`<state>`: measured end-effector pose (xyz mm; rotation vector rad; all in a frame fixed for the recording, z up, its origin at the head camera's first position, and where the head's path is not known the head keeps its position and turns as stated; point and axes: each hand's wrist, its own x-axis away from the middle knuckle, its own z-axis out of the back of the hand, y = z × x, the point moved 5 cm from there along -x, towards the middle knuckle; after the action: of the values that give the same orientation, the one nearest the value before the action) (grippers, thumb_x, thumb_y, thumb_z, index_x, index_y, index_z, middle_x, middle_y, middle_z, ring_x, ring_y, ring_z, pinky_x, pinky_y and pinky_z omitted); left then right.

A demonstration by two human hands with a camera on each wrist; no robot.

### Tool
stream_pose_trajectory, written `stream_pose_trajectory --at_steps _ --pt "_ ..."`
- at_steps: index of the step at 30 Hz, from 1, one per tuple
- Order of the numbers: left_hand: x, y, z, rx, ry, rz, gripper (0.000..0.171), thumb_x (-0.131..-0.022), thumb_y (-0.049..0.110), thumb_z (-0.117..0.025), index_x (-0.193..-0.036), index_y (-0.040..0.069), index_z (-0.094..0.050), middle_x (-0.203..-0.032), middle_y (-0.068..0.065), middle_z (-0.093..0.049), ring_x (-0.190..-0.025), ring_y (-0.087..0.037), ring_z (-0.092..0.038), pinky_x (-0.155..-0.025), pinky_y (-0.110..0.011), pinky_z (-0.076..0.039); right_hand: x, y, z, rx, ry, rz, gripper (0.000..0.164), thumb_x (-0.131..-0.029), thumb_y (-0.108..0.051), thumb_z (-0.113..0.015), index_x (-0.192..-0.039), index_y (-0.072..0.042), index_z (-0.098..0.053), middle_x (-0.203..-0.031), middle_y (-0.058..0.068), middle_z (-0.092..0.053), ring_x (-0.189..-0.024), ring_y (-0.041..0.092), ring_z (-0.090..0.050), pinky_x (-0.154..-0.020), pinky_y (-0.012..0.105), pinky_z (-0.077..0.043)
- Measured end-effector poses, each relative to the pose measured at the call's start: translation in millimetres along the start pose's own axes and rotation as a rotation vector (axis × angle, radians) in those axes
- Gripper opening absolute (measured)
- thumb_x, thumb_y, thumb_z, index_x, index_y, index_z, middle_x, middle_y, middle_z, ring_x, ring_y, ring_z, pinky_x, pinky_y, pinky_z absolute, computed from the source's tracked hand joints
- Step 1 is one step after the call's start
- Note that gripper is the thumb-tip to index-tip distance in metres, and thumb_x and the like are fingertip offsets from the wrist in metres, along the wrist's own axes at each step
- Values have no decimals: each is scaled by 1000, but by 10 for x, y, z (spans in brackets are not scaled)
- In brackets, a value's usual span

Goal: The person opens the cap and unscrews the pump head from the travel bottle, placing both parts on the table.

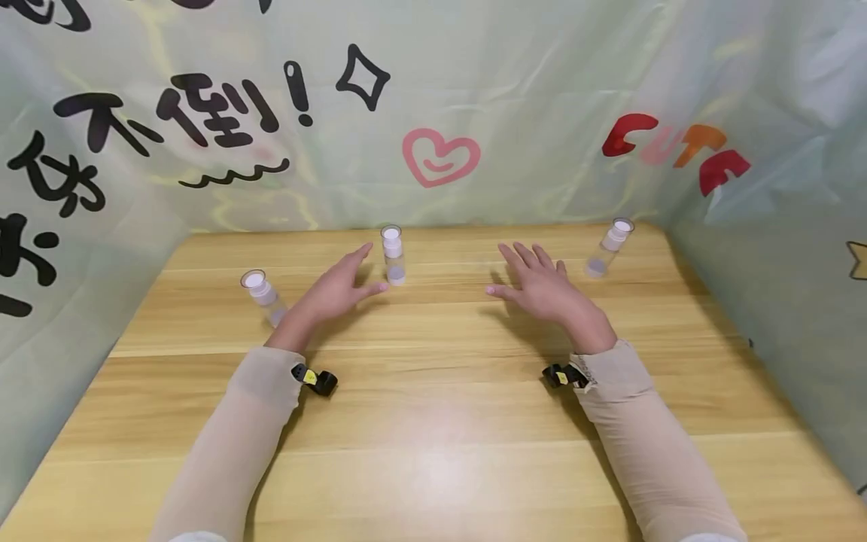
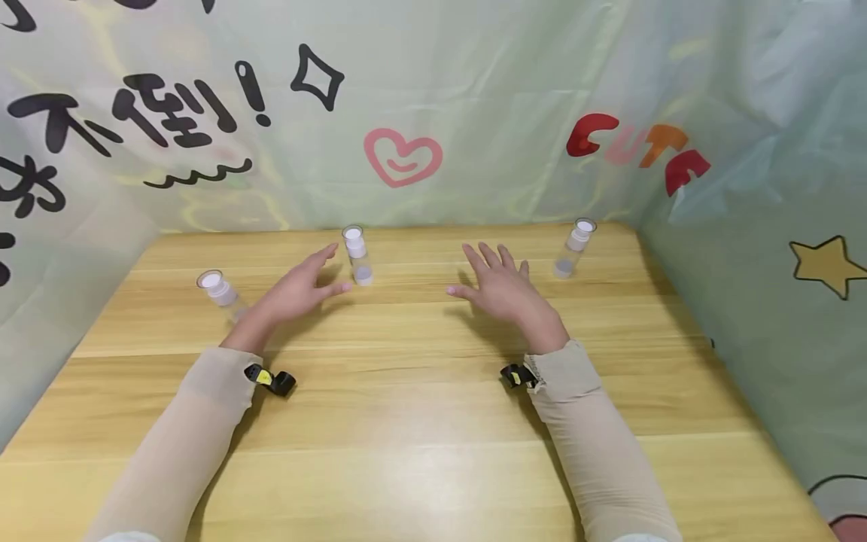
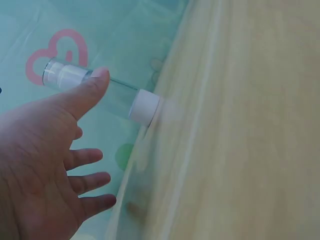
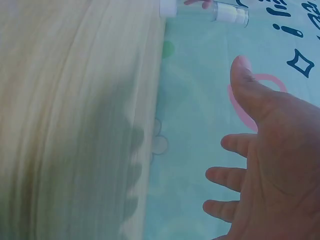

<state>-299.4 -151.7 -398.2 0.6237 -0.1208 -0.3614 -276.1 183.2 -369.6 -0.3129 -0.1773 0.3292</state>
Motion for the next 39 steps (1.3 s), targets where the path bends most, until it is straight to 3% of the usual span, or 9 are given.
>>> stream_pose_trajectory --at_steps 8,15,22,28,39 --pt "-158 -23 -39 201 49 -2 91 -91 49 -66 -158 16 -13 -153 -13 -35 -137 -34 -36 -110 -53 -35 6 -19 31 -13 33 35 91 -92 -71 -44 -159 -18 -10 -162 16 -10 -145 44 -1 -109 73 -5" --pt "-245 7 -99 368 61 -40 86 -91 41 -70 -156 18 -19 -148 -12 -42 -133 -33 -43 -109 -47 -38 -9 -95 65 -65 105 106 88 -93 -64 -49 -158 -15 -15 -158 19 -22 -144 42 -15 -115 59 -17" --pt "-329 40 -176 411 33 -27 85 -91 43 -69 -155 14 -22 -148 -13 -41 -133 -32 -43 -107 -47 -40 -58 -188 48 -164 147 120 83 -95 -59 -52 -157 -14 -20 -155 19 -29 -142 39 -25 -115 55 -23" --pt "-337 65 -246 442 31 -42 72 -93 37 -67 -151 10 -32 -144 -16 -46 -131 -35 -45 -105 -46 -43 -124 -302 -32 -193 154 136 82 -94 -60 -51 -157 -16 -21 -155 16 -32 -141 36 -27 -115 53 -25" --pt "-339 80 -254 449 87 -36 47 -98 30 -61 -137 7 -50 -134 -14 -55 -127 -34 -50 -104 -46 -44 -341 -584 -15 -277 209 178 81 -94 -59 -53 -155 -14 -26 -153 8 -37 -140 27 -32 -114 47 -29"
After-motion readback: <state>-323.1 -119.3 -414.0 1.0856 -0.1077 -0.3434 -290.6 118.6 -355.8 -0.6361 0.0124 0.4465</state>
